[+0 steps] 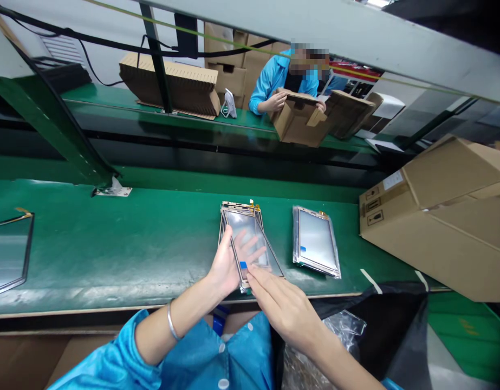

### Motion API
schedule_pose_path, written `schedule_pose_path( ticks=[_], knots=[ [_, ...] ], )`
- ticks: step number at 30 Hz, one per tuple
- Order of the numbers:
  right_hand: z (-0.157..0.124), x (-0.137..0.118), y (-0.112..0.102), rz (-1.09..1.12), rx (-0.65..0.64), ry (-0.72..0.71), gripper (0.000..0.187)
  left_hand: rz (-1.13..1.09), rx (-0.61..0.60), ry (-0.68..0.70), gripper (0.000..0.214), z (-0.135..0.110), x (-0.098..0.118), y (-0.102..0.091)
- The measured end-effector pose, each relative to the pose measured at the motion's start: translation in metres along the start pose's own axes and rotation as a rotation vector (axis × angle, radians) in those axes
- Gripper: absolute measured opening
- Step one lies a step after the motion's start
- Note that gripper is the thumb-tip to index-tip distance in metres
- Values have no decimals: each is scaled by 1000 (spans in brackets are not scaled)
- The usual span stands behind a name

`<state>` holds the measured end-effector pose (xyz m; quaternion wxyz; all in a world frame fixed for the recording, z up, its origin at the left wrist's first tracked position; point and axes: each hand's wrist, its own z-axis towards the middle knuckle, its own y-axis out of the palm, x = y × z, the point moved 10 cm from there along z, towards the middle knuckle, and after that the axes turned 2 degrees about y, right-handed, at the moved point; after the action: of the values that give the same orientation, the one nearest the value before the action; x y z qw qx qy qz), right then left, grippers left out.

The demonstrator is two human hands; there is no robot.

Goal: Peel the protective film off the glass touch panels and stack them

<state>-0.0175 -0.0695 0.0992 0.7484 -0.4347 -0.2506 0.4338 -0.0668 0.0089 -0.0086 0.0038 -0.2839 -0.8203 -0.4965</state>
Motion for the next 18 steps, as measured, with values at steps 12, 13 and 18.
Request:
schedule_pose_path(
  ticks=[12,13,18],
  knots=[
    [11,12,-2,196,70,146,25,83,-64,62,65,-8,7,4],
    [12,22,2,335,68,235,23,122,-108,72,66,-9,6,6],
    [-10,105,30,1066,187,845,20,374,-349,107,73,-19,-2,14]
  ],
)
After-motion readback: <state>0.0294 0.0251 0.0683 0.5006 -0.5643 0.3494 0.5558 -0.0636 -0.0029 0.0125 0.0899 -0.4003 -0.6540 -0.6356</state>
